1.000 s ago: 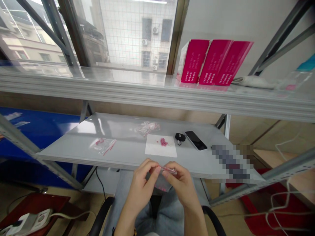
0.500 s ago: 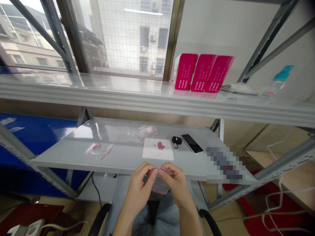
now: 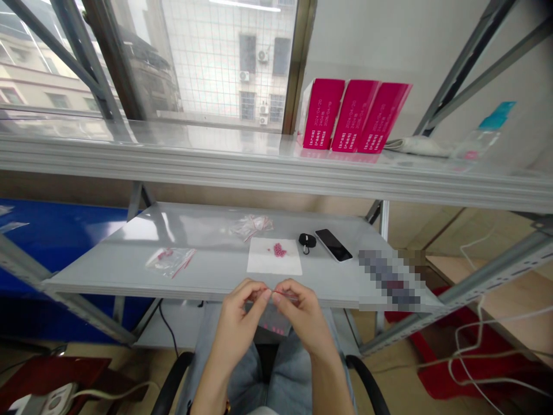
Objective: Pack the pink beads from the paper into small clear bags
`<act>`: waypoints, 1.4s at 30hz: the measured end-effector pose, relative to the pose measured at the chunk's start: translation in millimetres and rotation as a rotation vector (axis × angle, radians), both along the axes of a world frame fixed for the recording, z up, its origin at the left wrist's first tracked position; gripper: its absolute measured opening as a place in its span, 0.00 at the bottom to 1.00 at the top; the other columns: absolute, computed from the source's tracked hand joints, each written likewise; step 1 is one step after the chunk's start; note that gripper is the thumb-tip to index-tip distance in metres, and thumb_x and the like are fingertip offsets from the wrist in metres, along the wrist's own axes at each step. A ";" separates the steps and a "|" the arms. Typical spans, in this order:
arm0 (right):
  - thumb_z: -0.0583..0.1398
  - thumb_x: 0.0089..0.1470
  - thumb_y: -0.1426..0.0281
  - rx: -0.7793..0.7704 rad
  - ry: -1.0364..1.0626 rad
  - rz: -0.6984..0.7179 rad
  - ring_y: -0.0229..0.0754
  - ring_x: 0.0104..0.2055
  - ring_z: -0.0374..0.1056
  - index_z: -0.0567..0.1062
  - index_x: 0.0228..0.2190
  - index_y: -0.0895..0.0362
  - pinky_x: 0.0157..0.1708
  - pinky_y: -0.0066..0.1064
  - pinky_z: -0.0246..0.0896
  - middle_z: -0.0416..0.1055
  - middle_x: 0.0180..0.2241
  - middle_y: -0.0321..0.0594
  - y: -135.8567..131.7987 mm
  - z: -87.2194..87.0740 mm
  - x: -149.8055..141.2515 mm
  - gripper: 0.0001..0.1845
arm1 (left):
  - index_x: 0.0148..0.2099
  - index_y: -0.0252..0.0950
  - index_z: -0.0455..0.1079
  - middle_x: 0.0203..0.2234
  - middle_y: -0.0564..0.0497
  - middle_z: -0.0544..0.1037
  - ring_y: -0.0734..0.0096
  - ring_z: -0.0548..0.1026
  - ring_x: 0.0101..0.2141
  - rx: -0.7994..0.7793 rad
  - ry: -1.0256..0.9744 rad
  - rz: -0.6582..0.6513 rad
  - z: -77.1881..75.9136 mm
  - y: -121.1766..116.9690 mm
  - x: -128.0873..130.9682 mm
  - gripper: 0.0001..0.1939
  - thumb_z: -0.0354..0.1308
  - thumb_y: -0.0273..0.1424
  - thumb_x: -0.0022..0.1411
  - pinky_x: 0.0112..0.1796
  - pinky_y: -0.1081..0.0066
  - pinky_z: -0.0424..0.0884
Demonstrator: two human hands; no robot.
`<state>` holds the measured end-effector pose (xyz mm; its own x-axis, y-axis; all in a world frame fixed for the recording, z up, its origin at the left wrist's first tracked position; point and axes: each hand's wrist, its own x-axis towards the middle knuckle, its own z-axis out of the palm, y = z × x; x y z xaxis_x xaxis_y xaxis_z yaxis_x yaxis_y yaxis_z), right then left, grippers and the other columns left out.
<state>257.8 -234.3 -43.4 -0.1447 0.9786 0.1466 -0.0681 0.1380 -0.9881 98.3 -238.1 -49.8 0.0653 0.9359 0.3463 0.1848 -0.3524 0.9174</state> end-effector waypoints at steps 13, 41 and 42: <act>0.68 0.53 0.60 -0.046 0.071 -0.033 0.35 0.27 0.59 0.75 0.26 0.57 0.29 0.26 0.55 0.66 0.24 0.32 4.0 -8.0 -4.3 0.15 | 0.34 0.36 0.72 0.28 0.53 0.72 0.70 0.70 0.33 -0.016 0.043 0.013 0.2 -0.4 -1.3 0.13 0.56 0.38 0.70 0.36 0.72 0.64; 0.65 0.58 0.58 0.038 -0.006 0.059 0.39 0.29 0.63 0.77 0.26 0.56 0.31 0.30 0.58 0.70 0.24 0.35 1.1 -13.2 12.0 0.15 | 0.38 0.37 0.79 0.30 0.49 0.78 0.67 0.72 0.33 -0.034 -0.030 -0.124 0.8 -3.3 -8.7 0.12 0.60 0.38 0.67 0.34 0.71 0.66; 0.65 0.58 0.58 0.039 -0.013 0.066 0.39 0.29 0.63 0.77 0.26 0.56 0.30 0.29 0.57 0.70 0.24 0.35 0.8 -12.8 13.0 0.16 | 0.38 0.37 0.79 0.30 0.49 0.78 0.67 0.73 0.32 -0.030 -0.023 -0.131 0.7 -3.3 -8.1 0.12 0.60 0.38 0.67 0.34 0.71 0.66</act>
